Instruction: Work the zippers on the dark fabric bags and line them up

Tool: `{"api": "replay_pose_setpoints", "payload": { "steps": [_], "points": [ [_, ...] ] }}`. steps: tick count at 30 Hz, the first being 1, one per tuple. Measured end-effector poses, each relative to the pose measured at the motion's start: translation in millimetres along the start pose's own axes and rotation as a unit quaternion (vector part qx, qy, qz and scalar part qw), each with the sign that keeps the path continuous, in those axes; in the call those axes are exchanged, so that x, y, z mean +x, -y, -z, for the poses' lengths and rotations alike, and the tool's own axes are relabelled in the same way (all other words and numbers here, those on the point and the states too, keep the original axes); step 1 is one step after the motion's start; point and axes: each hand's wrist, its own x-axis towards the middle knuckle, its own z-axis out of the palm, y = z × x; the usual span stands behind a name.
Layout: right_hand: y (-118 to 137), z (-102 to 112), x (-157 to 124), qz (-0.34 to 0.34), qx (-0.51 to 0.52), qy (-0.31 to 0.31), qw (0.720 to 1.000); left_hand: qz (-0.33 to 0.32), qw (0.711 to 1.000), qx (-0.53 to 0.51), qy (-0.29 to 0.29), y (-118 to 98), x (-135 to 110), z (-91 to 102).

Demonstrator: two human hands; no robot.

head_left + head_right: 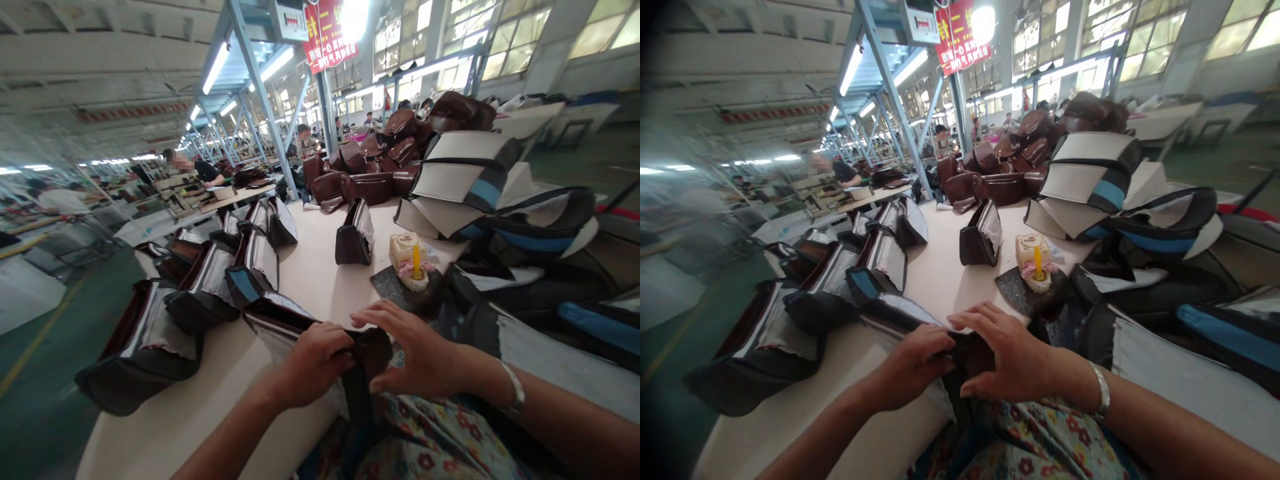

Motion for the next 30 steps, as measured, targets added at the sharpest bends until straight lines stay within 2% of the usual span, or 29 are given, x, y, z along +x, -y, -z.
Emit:
{"api": "replay_pose_setpoints", "payload": {
  "steps": [3, 6, 9, 12, 14, 17, 19, 23, 26, 30],
  "points": [
    [4.5, 7.9, 18.3, 0.01, 0.07, 0.03, 0.997, 0.013, 0.995, -0.086, 0.048, -14.5, -3.8, 20.1],
    [3.6, 14.2, 30.1, -0.031, 0.172, 0.071, 0.982, 0.056, 0.966, -0.237, 0.085, -26.8, -9.6, 31.9],
    [-1.7, 18.9, 42.2, -0.088, 0.262, 0.127, 0.953, 0.102, 0.93, -0.343, 0.078, -27.9, -11.4, 36.1],
    [-6.1, 19.9, 58.1, -0.134, 0.331, 0.156, 0.921, 0.141, 0.913, -0.379, 0.054, -21.7, -10.8, 44.6],
    [-5.1, 18.4, 67.5, -0.153, 0.347, 0.164, 0.911, 0.154, 0.907, -0.389, 0.046, -17.7, -11.8, 54.5],
    [0.4, 13.1, 72.0, -0.183, 0.343, 0.155, 0.908, 0.161, 0.903, -0.394, 0.054, -14.2, -16.4, 67.0],
    [2.6, 8.3, 67.2, -0.193, 0.338, 0.143, 0.91, 0.165, 0.893, -0.415, 0.064, -12.5, -19.9, 68.0],
    [0.3, 1.3, 51.2, -0.165, 0.309, 0.109, 0.93, 0.174, 0.864, -0.467, 0.069, -10.6, -21.6, 55.2],
    [-0.1, 4.4, 45.6, -0.147, 0.279, 0.099, 0.944, 0.19, 0.871, -0.45, 0.05, -12.6, -17.3, 47.4],
    [8.7, 16.4, 49.2, -0.124, 0.237, 0.11, 0.957, 0.202, 0.872, -0.444, 0.04, -17.5, -10.6, 48.2]
  ]
}}
